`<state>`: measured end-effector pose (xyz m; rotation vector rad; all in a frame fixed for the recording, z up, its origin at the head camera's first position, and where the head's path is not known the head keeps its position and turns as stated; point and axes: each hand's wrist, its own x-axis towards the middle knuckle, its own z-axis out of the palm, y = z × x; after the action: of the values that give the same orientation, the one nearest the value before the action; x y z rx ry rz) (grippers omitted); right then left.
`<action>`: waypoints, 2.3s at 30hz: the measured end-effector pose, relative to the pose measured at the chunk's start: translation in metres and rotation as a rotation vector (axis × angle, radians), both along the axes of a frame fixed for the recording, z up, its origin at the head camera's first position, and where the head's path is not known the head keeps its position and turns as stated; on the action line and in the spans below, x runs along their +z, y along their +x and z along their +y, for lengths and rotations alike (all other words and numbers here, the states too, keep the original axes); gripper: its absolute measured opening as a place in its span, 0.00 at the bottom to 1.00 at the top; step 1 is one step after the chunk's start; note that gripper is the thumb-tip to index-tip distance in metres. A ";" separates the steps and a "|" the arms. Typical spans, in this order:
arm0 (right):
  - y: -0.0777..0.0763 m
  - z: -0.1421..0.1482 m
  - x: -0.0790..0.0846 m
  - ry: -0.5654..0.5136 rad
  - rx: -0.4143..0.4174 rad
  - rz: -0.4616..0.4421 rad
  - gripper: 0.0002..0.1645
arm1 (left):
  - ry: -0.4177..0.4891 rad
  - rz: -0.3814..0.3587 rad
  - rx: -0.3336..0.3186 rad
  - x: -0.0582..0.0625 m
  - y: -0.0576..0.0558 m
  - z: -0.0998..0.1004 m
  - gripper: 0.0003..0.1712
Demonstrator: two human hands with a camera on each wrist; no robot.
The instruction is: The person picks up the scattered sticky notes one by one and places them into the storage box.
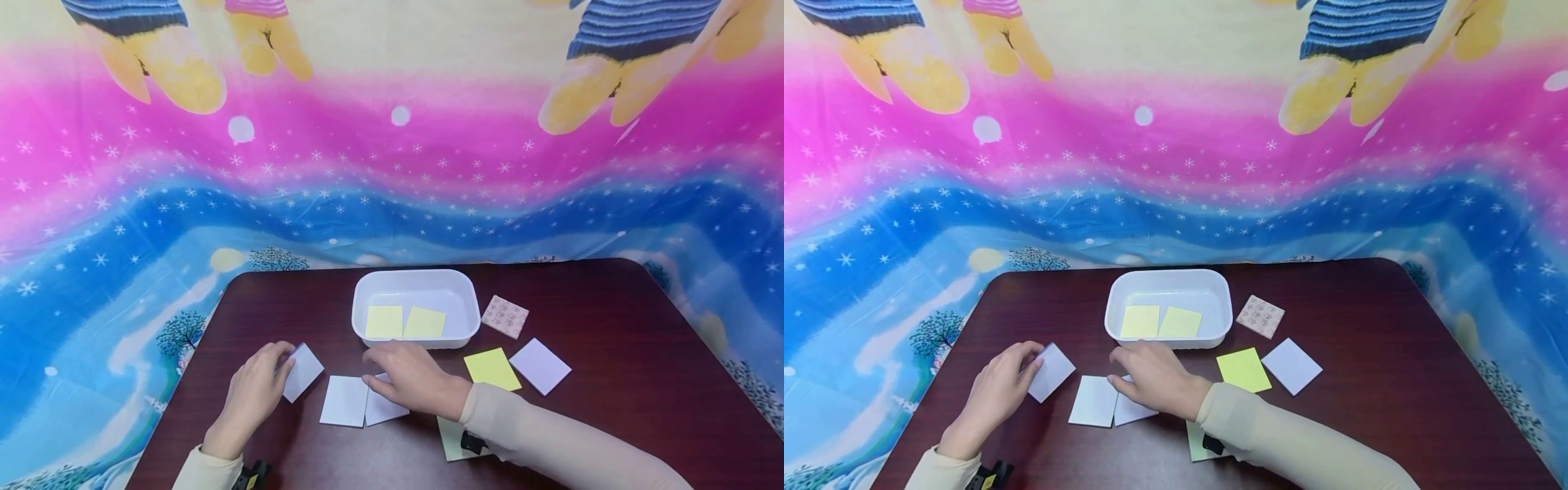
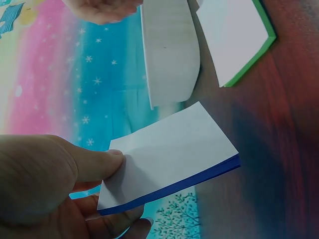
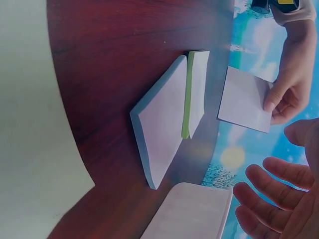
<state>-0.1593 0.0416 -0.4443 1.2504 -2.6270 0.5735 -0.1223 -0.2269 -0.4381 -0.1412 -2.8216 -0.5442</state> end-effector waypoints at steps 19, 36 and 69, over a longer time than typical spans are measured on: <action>-0.004 0.004 0.008 0.001 -0.025 -0.011 0.19 | -0.014 0.085 -0.046 0.014 -0.005 0.007 0.10; -0.008 0.012 0.014 -0.020 -0.062 -0.031 0.21 | -0.028 0.157 -0.092 0.027 -0.012 0.017 0.09; -0.019 0.036 0.016 -0.062 -0.147 -0.022 0.19 | -0.023 0.210 -0.174 0.052 -0.040 0.048 0.10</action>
<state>-0.1780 0.0776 -0.4283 1.0283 -2.6686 0.6404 -0.1622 -0.1786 -0.3857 -0.4254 -2.6253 -0.5020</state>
